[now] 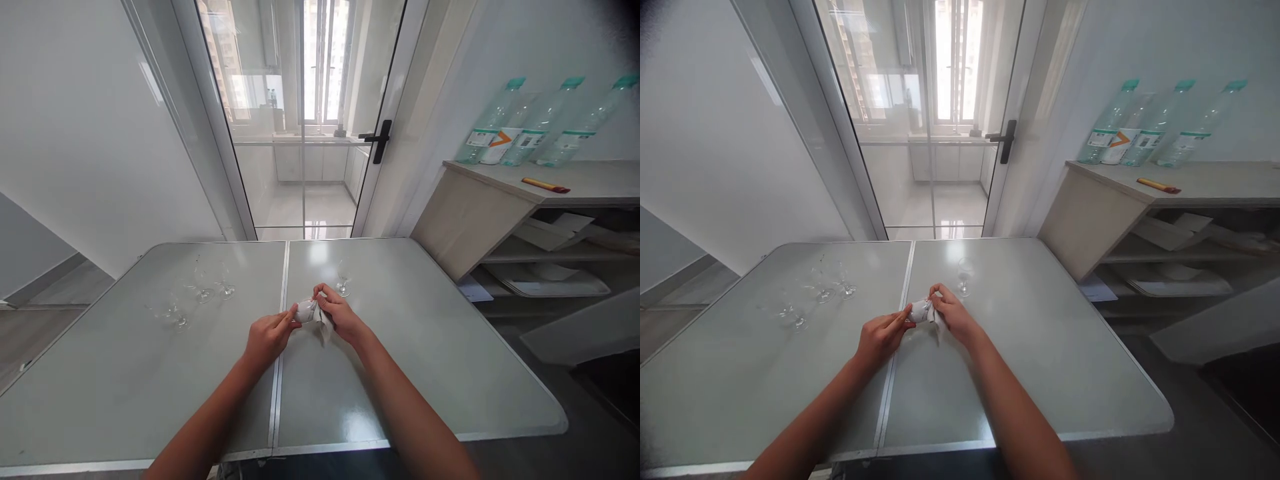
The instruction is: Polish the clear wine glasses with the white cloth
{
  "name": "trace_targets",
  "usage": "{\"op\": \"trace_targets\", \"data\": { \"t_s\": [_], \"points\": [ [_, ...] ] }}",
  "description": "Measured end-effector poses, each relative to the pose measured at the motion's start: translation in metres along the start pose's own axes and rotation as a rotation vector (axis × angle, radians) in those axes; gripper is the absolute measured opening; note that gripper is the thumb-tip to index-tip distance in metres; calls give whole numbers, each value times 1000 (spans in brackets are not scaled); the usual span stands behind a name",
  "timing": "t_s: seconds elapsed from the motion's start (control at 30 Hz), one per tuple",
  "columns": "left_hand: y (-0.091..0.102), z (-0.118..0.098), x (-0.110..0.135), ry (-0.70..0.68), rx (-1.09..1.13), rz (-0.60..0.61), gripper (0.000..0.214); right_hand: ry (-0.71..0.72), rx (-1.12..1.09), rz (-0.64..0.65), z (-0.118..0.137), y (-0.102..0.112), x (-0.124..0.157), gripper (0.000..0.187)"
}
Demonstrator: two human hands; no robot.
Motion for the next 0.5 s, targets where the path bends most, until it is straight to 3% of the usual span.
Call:
{"op": "trace_targets", "data": {
  "t_s": [0.07,0.17,0.3,0.4,0.5],
  "points": [
    [-1,10,3,123,102,-31,34,23,116,50,4,-6,4,41],
    [-12,34,11,434,433,-39,41,88,405,140,14,-18,14,50],
    [-49,35,24,794,1092,181,51,189,615,177,21,-23,20,76],
    [-59,25,29,932,1367,315,46,288,682,186,21,-28,21,77],
    [-52,25,24,891,1369,293,47,350,700,151,23,-31,21,60]
  ]
}}
Point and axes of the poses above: each hand's wrist, its own x-axis away from the middle knuckle, its own y-axis out of the back of the hand, z = x × y, the point moved 9 cm from there along -x, towards the middle knuckle, and after that the axes turned 11 degrees about -y, right-handed, at the moved point
